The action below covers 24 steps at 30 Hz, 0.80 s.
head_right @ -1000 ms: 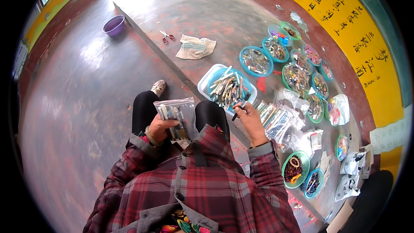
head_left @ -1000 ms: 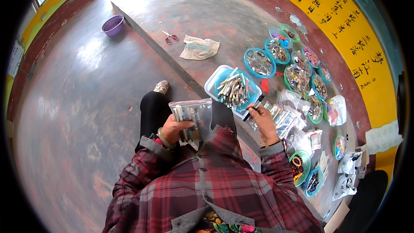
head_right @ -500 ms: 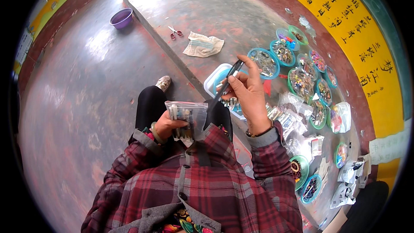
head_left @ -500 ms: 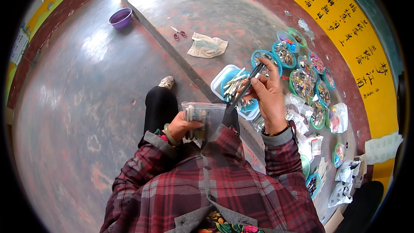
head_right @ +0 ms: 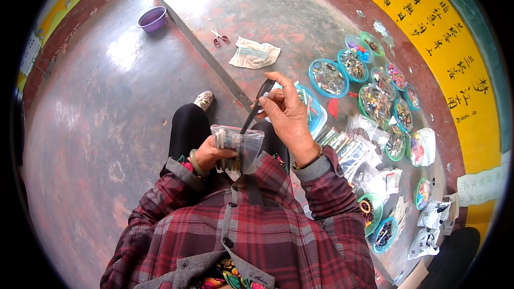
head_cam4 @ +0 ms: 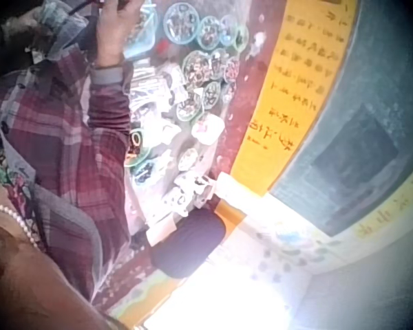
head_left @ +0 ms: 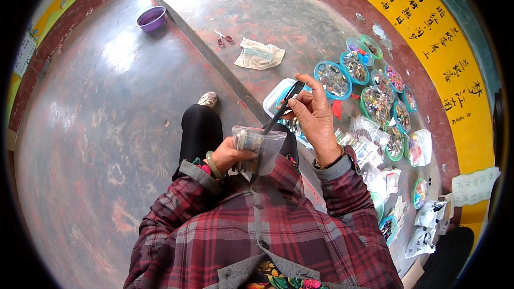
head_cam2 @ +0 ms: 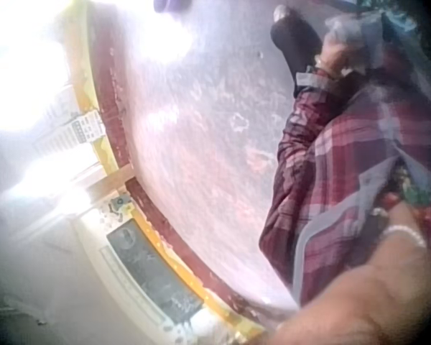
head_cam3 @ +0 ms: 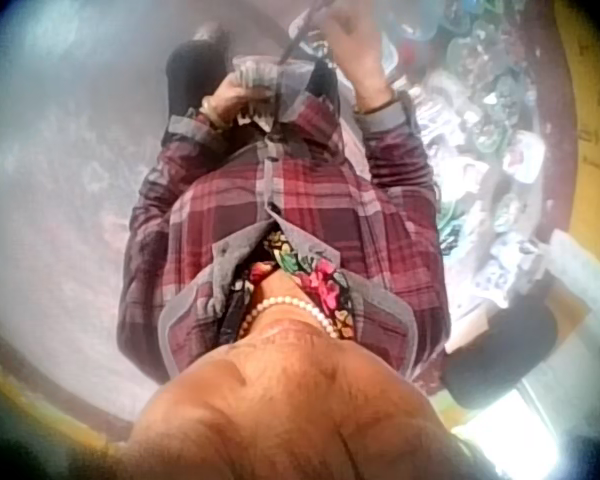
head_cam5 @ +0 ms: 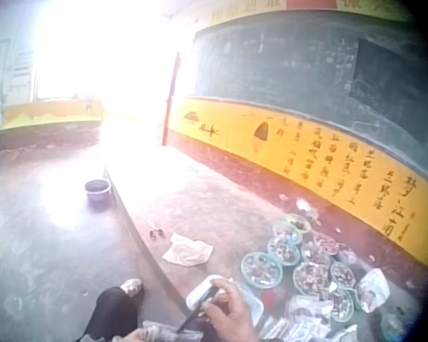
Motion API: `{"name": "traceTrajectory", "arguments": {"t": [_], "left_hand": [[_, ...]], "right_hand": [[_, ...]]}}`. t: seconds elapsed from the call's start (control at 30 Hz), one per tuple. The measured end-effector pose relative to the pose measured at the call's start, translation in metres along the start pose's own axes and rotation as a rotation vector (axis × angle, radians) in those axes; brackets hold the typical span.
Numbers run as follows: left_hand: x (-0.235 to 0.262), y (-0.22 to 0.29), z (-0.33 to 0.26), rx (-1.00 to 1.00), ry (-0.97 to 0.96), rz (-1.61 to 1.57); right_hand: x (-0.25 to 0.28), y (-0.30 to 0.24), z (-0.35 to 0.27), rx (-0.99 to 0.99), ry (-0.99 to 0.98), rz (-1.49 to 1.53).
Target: The person sits on the floor and sorts small, stick-like items from a white plastic container into clear plastic bags. They handle the items one by one, placing them into the bags and occasionally adjusting the contents.
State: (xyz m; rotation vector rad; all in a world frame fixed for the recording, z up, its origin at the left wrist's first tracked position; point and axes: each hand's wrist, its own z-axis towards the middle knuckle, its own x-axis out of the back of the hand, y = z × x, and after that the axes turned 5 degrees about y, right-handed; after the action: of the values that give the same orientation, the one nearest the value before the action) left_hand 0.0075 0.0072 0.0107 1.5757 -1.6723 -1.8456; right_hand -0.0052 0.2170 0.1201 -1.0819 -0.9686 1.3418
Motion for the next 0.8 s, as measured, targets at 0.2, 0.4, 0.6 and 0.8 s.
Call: {"name": "traceTrajectory", "arguments": {"t": [0.2, 0.4, 0.6, 0.8], "left_hand": [[0.003, -0.002, 0.001, 0.015, 0.000, -0.004], [0.002, -0.002, 0.002, -0.009, -0.007, -0.009], [0.008, -0.006, 0.003, 0.012, 0.004, -0.012], [0.008, -0.007, 0.002, 0.015, 0.042, -0.027]], "right_hand": [[0.000, -0.005, -0.003, -0.050, -0.044, -0.232], [0.002, 0.013, -0.007, -0.005, -0.074, -0.277], [0.002, 0.023, -0.012, -0.107, -0.137, -0.306], [0.002, 0.035, -0.015, -0.094, -0.157, -0.327]]}}
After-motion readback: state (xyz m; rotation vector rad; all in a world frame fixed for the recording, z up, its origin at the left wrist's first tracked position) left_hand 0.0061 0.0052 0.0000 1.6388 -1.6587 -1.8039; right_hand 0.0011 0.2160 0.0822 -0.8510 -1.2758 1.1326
